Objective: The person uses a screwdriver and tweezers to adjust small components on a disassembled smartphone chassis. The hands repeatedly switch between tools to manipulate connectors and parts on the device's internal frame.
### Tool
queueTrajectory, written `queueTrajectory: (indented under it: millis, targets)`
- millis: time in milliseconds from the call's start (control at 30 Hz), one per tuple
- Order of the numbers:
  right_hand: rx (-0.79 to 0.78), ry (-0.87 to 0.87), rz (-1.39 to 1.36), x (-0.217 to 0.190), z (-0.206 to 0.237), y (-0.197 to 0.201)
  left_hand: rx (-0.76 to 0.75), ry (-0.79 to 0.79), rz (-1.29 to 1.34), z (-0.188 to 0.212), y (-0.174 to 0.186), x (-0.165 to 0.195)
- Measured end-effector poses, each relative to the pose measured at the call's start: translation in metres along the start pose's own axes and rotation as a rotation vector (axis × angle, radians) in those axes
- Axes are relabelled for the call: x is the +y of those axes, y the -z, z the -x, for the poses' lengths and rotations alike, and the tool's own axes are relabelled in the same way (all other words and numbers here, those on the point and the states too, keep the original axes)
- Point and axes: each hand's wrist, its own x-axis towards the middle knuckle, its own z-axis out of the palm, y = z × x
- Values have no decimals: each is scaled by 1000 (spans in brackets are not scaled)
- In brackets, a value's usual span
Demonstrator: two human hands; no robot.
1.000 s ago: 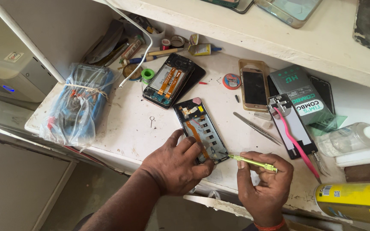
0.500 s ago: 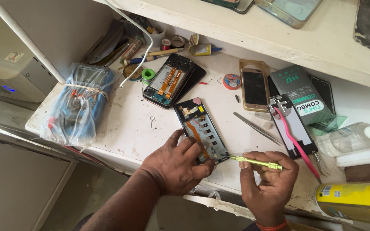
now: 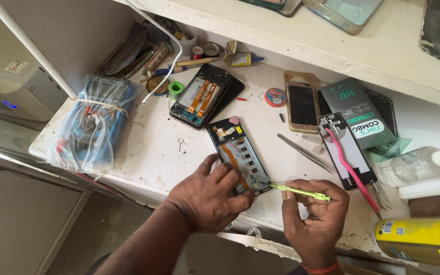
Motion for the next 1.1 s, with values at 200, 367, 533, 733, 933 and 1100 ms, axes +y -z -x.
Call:
queueTrajectory:
  millis: [200,367,533,733,933,1100]
  targets:
    - [-9,4,11,-1,-1,0,-56,17,-5,-2,0,0]
    - [-8,-4,-3,-2,0,1,-48,11,-3,-1,0,0]
    - [0,-20,-19,-1,0,2,-41,9,-5,-1,0,0]
    - [-1,-25,-29,-1,-1,1,-13,1,-11,-1,1,0]
    - [-7,-34,-23,-1,0,0,-11,0,-11,-1,0,-1]
    - [-23,-61,-24,-2,2,3,28,-5,-24,2,-3,1]
